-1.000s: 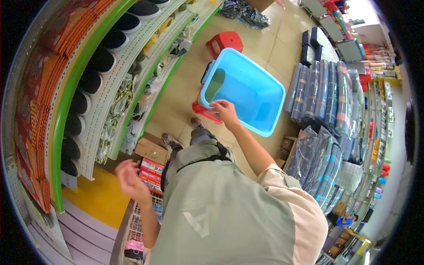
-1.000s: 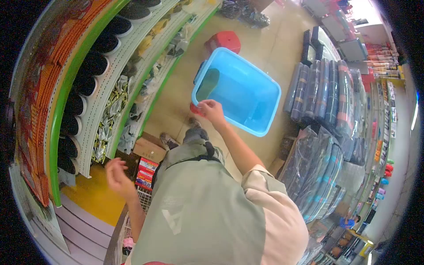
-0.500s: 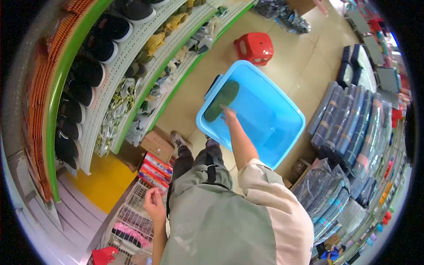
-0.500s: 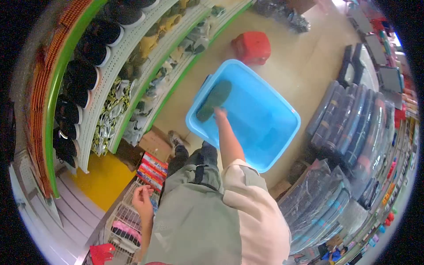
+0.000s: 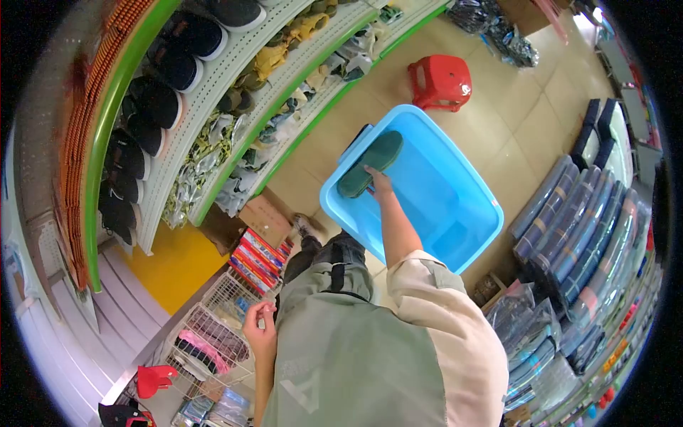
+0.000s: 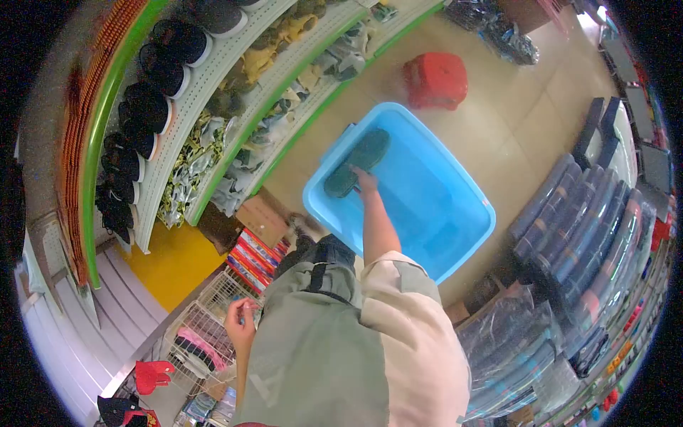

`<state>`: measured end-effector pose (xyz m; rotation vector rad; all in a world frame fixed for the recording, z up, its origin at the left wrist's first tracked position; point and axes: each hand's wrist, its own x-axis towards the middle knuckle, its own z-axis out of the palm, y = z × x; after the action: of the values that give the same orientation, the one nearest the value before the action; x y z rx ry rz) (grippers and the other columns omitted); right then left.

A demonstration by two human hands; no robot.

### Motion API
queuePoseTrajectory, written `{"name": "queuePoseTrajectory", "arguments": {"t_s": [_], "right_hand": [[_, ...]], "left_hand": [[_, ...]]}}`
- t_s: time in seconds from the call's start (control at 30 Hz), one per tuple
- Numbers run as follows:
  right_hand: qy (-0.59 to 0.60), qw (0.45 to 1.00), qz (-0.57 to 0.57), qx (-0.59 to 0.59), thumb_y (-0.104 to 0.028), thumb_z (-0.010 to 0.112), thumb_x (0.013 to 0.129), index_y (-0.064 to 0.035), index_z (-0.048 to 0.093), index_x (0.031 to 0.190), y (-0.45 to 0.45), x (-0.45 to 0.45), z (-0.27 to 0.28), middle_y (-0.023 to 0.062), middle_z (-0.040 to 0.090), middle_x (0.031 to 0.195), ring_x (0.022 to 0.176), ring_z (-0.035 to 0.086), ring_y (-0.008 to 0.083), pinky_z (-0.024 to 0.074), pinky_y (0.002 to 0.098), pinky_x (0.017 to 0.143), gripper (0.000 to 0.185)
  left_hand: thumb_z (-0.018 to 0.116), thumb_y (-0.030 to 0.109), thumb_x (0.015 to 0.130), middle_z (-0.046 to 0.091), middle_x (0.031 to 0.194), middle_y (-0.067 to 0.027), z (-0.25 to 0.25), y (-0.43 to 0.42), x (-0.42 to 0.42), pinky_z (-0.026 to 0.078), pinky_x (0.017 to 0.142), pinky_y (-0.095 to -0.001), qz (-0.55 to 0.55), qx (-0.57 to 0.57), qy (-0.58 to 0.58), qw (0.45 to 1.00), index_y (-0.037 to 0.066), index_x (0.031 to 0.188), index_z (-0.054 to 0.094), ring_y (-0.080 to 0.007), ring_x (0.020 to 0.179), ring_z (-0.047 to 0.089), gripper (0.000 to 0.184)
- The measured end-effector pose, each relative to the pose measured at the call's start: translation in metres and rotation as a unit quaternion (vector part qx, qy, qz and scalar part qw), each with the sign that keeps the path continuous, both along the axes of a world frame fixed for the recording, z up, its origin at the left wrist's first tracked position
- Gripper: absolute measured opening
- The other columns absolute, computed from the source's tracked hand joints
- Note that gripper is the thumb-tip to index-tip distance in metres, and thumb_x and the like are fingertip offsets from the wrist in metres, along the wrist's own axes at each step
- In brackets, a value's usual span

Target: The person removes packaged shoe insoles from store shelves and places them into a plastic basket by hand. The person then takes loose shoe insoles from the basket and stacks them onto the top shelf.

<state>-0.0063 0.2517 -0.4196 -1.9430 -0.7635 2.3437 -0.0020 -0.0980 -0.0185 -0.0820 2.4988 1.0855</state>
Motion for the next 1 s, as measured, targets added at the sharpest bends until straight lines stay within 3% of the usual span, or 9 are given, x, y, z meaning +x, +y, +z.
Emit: {"name": "queuePoseTrajectory", "arguments": {"t_s": [0.27,0.47,0.67,0.77,0.9,0.93,1.0], "right_hand": [[0.120,0.985,-0.109,-0.054,-0.029,0.066,0.083,-0.0036,0.057,0.114,0.004,0.042,0.018,0.0092,0.064,0.103,0.096,0.062,0.0264,0.0502,0.0406,0.088,0.041],[0.089,0.986,-0.124,-0.069,-0.029,0.062,0.086,-0.0038,0.056,0.114,0.003,0.086,0.051,0.0107,0.064,0.104,0.095,0.063,0.0253,0.0495,0.0398,0.089,0.038],[0.201,0.965,-0.155,-0.063,-0.025,0.063,0.086,-0.0029,0.056,0.116,-0.008,0.088,0.110,0.0113,0.065,0.108,0.100,0.062,0.0255,0.0476,0.0396,0.093,0.038],[0.236,0.962,-0.127,-0.041,-0.023,0.065,0.086,-0.0029,0.055,0.118,-0.021,0.084,0.110,0.0114,0.064,0.112,0.104,0.061,0.0256,0.0473,0.0409,0.094,0.039],[0.250,0.960,-0.108,0.059,-0.012,0.071,0.081,-0.0019,0.054,0.117,-0.039,0.049,0.204,0.0097,0.063,0.112,0.104,0.060,0.0211,0.0468,0.0330,0.089,0.041],[0.233,0.965,-0.065,0.105,-0.010,0.074,0.078,-0.0009,0.053,0.118,-0.043,0.043,0.223,0.0097,0.063,0.112,0.103,0.060,0.0200,0.0464,0.0335,0.091,0.046],[0.263,0.948,-0.001,0.181,-0.010,0.075,0.077,-0.0007,0.053,0.118,-0.055,0.031,0.255,0.0096,0.063,0.112,0.102,0.060,0.0192,0.0464,0.0339,0.091,0.047]], "left_hand": [[0.057,0.002,0.090,0.064,0.091,-0.0116,-0.003,0.008,-0.005,0.050,0.074,-0.0280,-0.081,-0.013,0.025,0.996,-0.003,0.097,0.062,-0.0181,0.080,0.065,0.010],[0.058,0.001,0.089,0.064,0.092,-0.0120,-0.008,0.007,-0.003,0.051,0.073,-0.0286,-0.103,-0.001,0.013,0.995,-0.003,0.097,0.062,-0.0190,0.079,0.065,0.010],[0.058,0.001,0.088,0.064,0.096,-0.0122,-0.008,0.014,-0.015,0.050,0.073,-0.0294,-0.167,0.000,0.045,0.985,-0.002,0.103,0.061,-0.0209,0.082,0.064,0.015],[0.060,0.002,0.088,0.061,0.103,-0.0127,-0.005,0.023,-0.021,0.049,0.077,-0.0308,-0.181,0.009,0.051,0.982,-0.001,0.113,0.057,-0.0224,0.090,0.062,0.026],[0.063,0.003,0.086,0.055,0.120,-0.0147,-0.006,0.040,-0.027,0.049,0.084,-0.0319,-0.216,0.020,0.118,0.969,0.000,0.129,0.048,-0.0222,0.104,0.059,0.046],[0.069,0.007,0.083,0.048,0.130,-0.0173,-0.007,0.045,-0.030,0.044,0.094,-0.0381,-0.222,0.023,0.096,0.970,0.000,0.136,0.041,-0.0280,0.115,0.052,0.061],[0.073,0.011,0.080,0.045,0.132,-0.0199,0.001,0.067,-0.037,0.040,0.099,-0.0422,-0.262,0.001,0.139,0.955,-0.001,0.139,0.035,-0.0327,0.120,0.048,0.072]]}}
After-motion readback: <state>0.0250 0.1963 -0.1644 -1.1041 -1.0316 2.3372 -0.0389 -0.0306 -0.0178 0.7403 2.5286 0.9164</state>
